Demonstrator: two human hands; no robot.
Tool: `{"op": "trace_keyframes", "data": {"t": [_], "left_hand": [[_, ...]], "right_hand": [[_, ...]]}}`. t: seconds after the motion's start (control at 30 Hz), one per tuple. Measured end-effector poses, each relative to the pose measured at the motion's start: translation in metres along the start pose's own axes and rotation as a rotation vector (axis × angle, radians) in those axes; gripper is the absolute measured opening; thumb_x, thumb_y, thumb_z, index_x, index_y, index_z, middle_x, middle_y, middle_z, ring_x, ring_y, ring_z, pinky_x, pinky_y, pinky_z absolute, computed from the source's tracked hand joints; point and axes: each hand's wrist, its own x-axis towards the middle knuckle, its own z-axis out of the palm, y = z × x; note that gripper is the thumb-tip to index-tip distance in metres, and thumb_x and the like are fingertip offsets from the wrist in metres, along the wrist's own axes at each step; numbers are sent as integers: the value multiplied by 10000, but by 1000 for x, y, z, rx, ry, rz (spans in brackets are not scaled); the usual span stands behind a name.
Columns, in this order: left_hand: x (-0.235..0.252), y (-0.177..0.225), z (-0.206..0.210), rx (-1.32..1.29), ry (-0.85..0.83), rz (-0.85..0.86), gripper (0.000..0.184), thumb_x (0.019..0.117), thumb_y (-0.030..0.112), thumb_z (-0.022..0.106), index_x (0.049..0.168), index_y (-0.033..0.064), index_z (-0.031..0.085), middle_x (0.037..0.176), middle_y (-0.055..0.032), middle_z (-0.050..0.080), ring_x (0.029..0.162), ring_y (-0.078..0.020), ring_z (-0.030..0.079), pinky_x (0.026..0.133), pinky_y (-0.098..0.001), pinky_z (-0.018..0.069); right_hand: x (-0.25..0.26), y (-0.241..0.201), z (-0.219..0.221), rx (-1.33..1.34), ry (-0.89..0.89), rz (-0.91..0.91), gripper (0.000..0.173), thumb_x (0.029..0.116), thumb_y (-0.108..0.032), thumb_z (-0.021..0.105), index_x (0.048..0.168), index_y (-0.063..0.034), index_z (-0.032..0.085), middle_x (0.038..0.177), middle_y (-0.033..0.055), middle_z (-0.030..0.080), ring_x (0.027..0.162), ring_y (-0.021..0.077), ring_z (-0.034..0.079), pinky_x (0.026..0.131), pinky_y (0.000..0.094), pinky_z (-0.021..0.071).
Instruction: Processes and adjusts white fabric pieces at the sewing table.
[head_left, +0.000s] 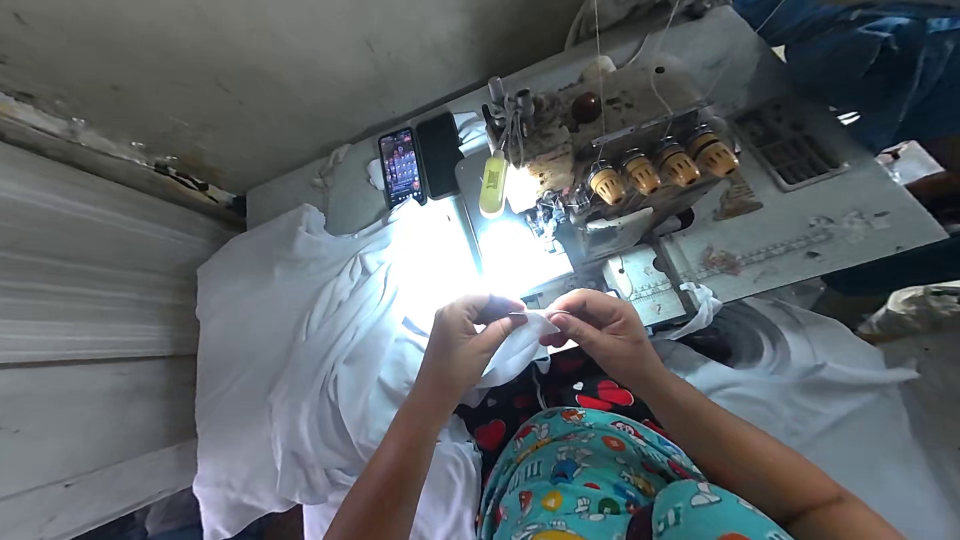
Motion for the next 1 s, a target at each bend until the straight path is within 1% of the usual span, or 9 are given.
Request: {"op": "trace_keyframes", "data": {"t": [0.03, 0.1, 0.17, 0.23, 0.37, 0.57, 0.73, 0.87, 1.0], "left_hand": [[1, 0, 1, 16, 1, -12, 105, 902, 60, 711, 1000, 23, 701, 886, 42, 726, 817, 32, 674, 787, -151, 563], [2, -2, 2, 31, -25, -27, 142, 933, 93, 683, 1048, 12, 669, 881, 29, 700, 798, 25, 655, 768, -153, 554], [2, -3, 2, 44, -75, -32, 161, 962, 112, 649, 1081, 6, 670, 876, 28, 688, 785, 33, 638, 758, -144, 542], [2, -4, 1, 75, -121, -22, 170, 984, 127, 621, 1089, 23, 707, 882, 39, 691, 795, 54, 623, 762, -125, 521], [2, -5, 3, 84, -91, 3, 115, 957, 156, 672, 959, 56, 727, 858, 70, 714, 796, 76, 644, 758, -110, 530], [-1, -9, 6, 0, -7, 6, 50, 893, 111, 740, 869, 72, 719, 764, 106, 688, 707, 86, 621, 680, -101, 519], [-3, -7, 6, -73, 5, -5, 46, 859, 56, 755, 867, 75, 714, 782, 105, 707, 717, 68, 645, 693, -119, 544], [-4, -7, 6, -123, 7, -30, 87, 835, 24, 767, 853, 89, 712, 774, 112, 708, 707, 60, 651, 690, -127, 552], [-3, -6, 5, -196, 7, -60, 90, 850, 6, 747, 863, 90, 716, 780, 106, 714, 713, 40, 662, 691, -142, 560]], "right_hand": [[0, 0, 0, -3, -11, -10, 108, 1012, -108, 611, 1034, -45, 696, 949, -42, 746, 812, 57, 730, 754, 254, 637], [0, 4, -3, -49, -65, -47, 216, 1008, -238, 646, 1098, -46, 687, 995, -33, 735, 859, 49, 716, 794, 257, 624], [0, 7, -3, -140, -96, -79, 315, 956, -310, 715, 1107, -40, 658, 988, -24, 715, 858, 18, 691, 794, 228, 601], [1, 9, -1, -231, -59, -80, 271, 928, -257, 746, 1037, -24, 661, 923, -16, 708, 799, -5, 669, 754, 197, 585], [3, 6, -2, -295, -12, -40, 139, 958, -152, 678, 953, -13, 677, 860, -12, 707, 748, -2, 677, 719, 186, 594], [3, 4, -6, -295, -28, -79, 184, 974, -182, 674, 934, -3, 694, 841, -18, 710, 750, -21, 672, 723, 159, 579], [4, 3, -6, -214, -35, -54, 146, 960, -145, 689, 938, -2, 707, 846, -27, 720, 737, -18, 677, 697, 162, 586], [4, 0, -5, -107, -28, 24, 71, 931, -113, 718, 944, -47, 695, 842, -68, 724, 715, -7, 684, 675, 180, 597], [5, -2, -6, -75, -33, 33, 57, 956, -113, 685, 949, -57, 696, 839, -82, 717, 708, -13, 679, 661, 175, 595]]}}
